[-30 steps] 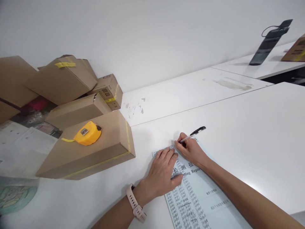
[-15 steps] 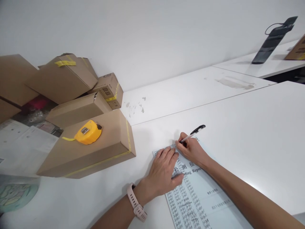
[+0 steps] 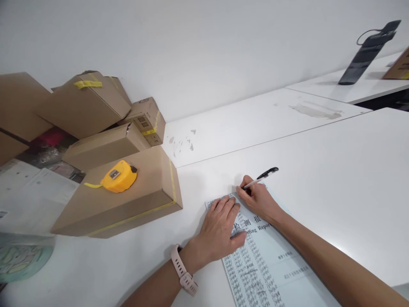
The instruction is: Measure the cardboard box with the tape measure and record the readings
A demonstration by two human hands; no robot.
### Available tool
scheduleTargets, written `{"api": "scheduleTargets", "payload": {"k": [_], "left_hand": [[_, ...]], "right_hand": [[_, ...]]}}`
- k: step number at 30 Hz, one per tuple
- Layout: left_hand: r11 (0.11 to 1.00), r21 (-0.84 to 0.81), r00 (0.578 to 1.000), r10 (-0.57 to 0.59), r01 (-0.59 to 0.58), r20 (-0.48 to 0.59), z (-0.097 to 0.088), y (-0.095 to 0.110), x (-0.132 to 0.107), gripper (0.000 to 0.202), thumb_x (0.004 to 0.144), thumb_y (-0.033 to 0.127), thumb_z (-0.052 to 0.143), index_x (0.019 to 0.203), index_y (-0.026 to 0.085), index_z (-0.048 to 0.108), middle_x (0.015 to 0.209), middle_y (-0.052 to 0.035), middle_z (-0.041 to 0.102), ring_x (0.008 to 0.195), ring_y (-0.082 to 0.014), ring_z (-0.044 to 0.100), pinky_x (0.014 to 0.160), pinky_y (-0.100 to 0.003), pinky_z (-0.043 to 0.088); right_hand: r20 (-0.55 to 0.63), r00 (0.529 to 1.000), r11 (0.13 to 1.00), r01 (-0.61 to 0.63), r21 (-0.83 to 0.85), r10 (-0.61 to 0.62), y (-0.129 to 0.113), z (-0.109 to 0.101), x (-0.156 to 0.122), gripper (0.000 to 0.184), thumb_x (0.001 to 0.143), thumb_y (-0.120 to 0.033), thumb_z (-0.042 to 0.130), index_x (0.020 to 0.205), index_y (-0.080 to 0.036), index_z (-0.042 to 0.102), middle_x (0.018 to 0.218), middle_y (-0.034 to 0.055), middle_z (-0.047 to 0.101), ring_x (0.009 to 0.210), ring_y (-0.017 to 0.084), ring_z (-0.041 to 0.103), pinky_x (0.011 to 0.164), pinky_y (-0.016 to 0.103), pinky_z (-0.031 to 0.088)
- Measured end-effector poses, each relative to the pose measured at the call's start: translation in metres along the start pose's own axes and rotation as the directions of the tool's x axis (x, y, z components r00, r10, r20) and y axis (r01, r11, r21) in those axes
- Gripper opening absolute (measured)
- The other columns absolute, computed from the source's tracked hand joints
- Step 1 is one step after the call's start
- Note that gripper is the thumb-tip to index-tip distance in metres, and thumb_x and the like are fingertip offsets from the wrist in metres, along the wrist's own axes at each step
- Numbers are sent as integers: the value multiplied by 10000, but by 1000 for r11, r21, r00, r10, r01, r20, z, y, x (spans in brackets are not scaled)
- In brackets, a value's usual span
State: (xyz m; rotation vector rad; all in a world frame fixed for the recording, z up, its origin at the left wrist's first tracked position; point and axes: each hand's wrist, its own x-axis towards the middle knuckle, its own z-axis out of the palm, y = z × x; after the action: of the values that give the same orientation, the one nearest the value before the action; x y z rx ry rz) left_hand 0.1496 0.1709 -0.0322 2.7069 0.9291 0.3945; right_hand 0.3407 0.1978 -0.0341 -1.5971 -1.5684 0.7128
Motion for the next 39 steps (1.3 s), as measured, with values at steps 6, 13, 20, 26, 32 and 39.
{"api": "scheduleTargets", "payload": {"k": [6,13,20,26,32,39], "left_hand": [[1000,-2,1000,-1,1,-4,0,-1,1,634,939,486,570,1389,43,517,1504,-208,535,1433,-378,433,1221,-527,329],[1000,1,1000,1,-1,-7,2,-1,0,629,941,481,566,1394,47,512,1511,-207,528,1441,-378,426,1219,-532,330],[1000,5,1000,5,-5,-20,2,-1,-1,633,942,488,561,1392,45,514,1506,-208,533,1433,-373,434,1218,-527,334],[1000,4,1000,5,-4,-25,3,-2,-1,630,936,484,571,1385,46,519,1497,-209,541,1429,-375,436,1214,-530,339],[1000,-2,1000,4,-4,-30,3,-2,0,626,936,490,565,1390,61,515,1497,-201,545,1430,-370,439,1215,-528,335],[1000,-3,1000,3,-3,-31,3,-1,-1,617,947,492,545,1393,67,508,1500,-200,541,1438,-365,432,1216,-527,334]], "right_hand": [[-2,1000,1000,-24,3,24,-1,1,0,272,857,-446,550,703,-262,422,515,-85,337,473,112,304,465,273,276],[3,1000,1000,-6,0,6,-4,0,0,269,851,-426,547,684,-262,415,526,-83,321,477,109,291,470,275,273],[-6,999,999,-32,15,32,0,-1,0,275,864,-443,555,705,-264,419,501,-83,341,465,118,318,461,275,268],[0,1000,1000,-28,3,28,2,0,0,272,862,-450,553,717,-267,414,488,-90,343,462,119,323,470,278,266],[9,999,999,-32,3,32,1,0,1,259,846,-436,552,710,-266,412,484,-91,338,466,117,324,476,278,272],[8,999,999,-34,7,34,-1,-1,0,252,844,-422,556,712,-265,408,479,-90,341,463,116,323,468,276,265]]}}
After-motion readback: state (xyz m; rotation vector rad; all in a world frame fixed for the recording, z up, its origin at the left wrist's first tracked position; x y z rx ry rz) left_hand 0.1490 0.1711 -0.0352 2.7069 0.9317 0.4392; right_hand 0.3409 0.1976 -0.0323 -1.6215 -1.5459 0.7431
